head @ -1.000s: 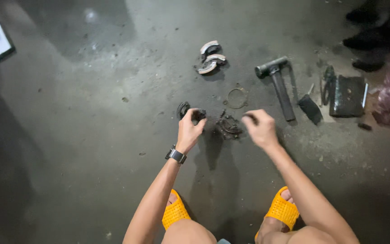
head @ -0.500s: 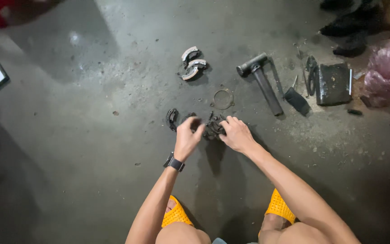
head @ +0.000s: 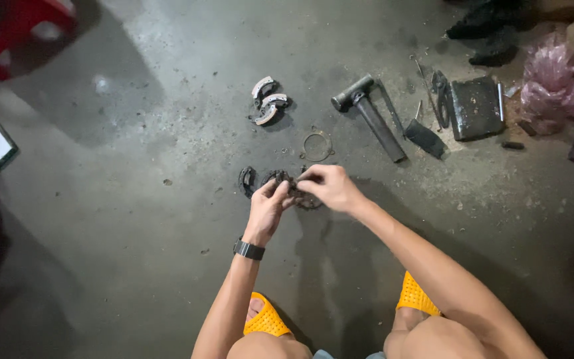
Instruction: The person holds a small metal part against a spinning bench grinder, producing sparks while grinding it. They then carry the part across the workshop, sit on the floor, and fit brake shoes together with a metal ring, using a hammer and a wire brush on the parts laid out on the ground.
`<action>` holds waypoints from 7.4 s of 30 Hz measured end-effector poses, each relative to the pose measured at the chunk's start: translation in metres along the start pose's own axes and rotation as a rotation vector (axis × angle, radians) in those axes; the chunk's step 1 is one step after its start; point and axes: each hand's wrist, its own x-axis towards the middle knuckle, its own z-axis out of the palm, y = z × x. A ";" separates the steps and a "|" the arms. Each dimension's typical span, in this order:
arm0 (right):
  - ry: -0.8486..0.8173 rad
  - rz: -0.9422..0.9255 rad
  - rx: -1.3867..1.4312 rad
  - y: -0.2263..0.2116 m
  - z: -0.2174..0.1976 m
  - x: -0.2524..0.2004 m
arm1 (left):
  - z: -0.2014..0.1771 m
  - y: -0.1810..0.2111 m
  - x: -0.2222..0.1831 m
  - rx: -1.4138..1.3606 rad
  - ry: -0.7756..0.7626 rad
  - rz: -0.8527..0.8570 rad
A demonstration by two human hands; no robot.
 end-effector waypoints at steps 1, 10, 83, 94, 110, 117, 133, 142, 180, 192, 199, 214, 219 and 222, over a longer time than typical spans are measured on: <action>-0.023 0.135 0.128 0.008 0.000 0.003 | 0.003 0.008 -0.006 -0.061 -0.031 -0.001; -0.237 0.251 0.497 0.058 -0.002 0.001 | -0.012 -0.014 -0.001 -0.082 -0.135 -0.020; -0.047 -0.487 -0.695 -0.069 -0.005 -0.004 | -0.015 0.010 -0.023 -0.233 -0.106 0.141; -0.278 -0.020 -0.286 -0.057 -0.001 -0.011 | -0.035 -0.017 -0.022 0.047 -0.231 0.061; -0.033 0.279 -0.771 0.029 -0.063 0.036 | -0.037 -0.012 -0.022 1.198 0.136 0.542; 0.011 -0.148 -1.097 0.045 -0.044 0.073 | -0.033 0.002 0.032 1.616 0.310 0.563; -0.001 -0.326 -0.491 -0.074 -0.019 0.021 | -0.044 0.009 0.024 -0.111 -0.136 0.048; -0.032 -0.412 -0.664 -0.064 -0.003 0.016 | -0.038 0.008 0.014 -0.070 -0.120 0.040; -0.020 -0.016 -1.087 0.030 -0.052 0.079 | -0.079 0.041 0.015 1.489 0.487 0.423; 0.008 0.015 -0.632 -0.052 -0.051 0.020 | -0.055 0.035 0.021 0.861 0.337 0.326; 0.023 -0.350 -0.408 -0.113 -0.014 0.003 | -0.035 0.044 -0.008 -0.166 -0.174 0.103; -0.064 -0.432 -0.647 -0.098 -0.006 -0.002 | -0.015 0.060 -0.026 -0.072 -0.235 0.079; -0.163 -0.242 -0.415 -0.108 -0.006 -0.007 | -0.028 0.046 -0.020 0.061 -0.268 0.044; -0.232 -0.062 -0.271 -0.099 -0.003 -0.011 | -0.030 0.046 -0.022 0.189 -0.321 0.008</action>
